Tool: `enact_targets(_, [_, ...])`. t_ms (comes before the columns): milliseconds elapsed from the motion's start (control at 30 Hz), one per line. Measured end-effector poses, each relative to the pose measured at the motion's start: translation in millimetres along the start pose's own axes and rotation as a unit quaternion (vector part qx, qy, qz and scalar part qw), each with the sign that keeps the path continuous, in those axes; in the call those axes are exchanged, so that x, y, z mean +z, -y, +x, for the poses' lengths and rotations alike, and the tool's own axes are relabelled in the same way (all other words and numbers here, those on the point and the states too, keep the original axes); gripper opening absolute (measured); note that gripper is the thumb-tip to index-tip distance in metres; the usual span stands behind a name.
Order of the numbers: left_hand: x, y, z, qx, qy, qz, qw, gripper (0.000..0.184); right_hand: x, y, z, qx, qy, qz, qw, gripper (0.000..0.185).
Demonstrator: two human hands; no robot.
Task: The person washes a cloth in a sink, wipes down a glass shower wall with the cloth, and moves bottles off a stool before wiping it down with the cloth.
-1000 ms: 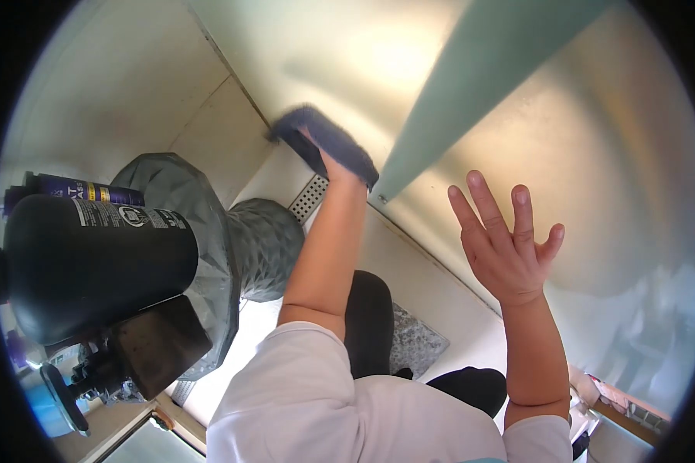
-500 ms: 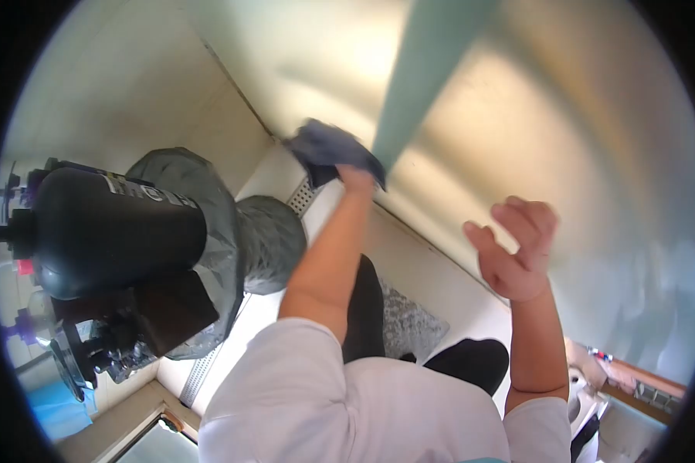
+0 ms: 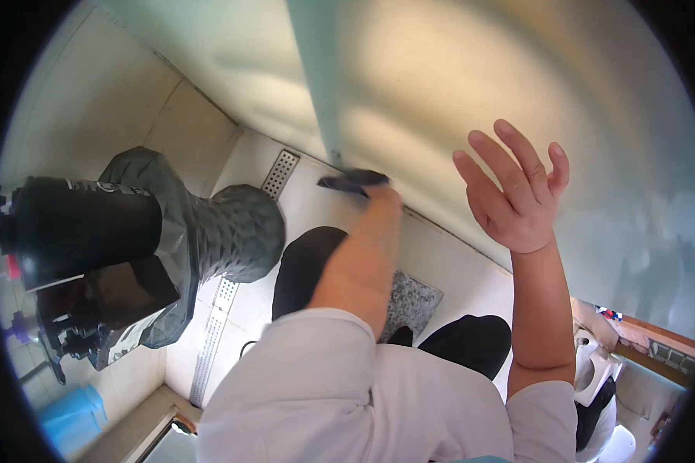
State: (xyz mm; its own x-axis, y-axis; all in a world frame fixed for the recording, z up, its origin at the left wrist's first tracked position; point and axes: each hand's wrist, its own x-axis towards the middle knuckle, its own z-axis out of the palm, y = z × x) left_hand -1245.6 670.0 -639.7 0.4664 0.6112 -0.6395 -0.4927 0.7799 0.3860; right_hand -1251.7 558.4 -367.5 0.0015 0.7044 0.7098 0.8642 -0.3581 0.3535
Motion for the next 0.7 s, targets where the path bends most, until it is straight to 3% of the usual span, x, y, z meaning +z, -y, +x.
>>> enact_targets(67, [2,35,-59,-0.091,-0.017,0.02,0.996,0.037,2,3,2,0.019,0.0,-0.012,1.0,0.011])
enact_targets(167, [14,17,-88,-0.186,0.007,0.027,0.982,0.032,2,3,1,0.013,0.004,-0.027,1.0,0.01])
enact_targets(333, [25,-76,-1,-0.077,0.05,0.037,0.995,0.024,8,-4,-5,-0.008,-0.031,-0.003,0.999,0.01])
enact_targets(400, [20,-71,21,-0.018,0.044,0.016,0.999,0.021,9,0,-4,-0.002,-0.033,-0.014,0.999,0.009])
enact_targets(467, [12,-30,8,-0.02,0.025,0.009,0.999,0.018,11,1,-1,0.0,-0.03,-0.035,0.999,0.008])
enact_targets(600, [7,83,-114,-0.157,-0.035,0.056,0.985,0.013,14,-2,-5,-0.029,-0.028,0.0,0.999,0.025])
enact_targets(700, [15,88,-167,-0.296,-0.009,0.058,0.953,0.01,9,-3,-9,-0.049,-0.017,0.044,0.998,0.025])
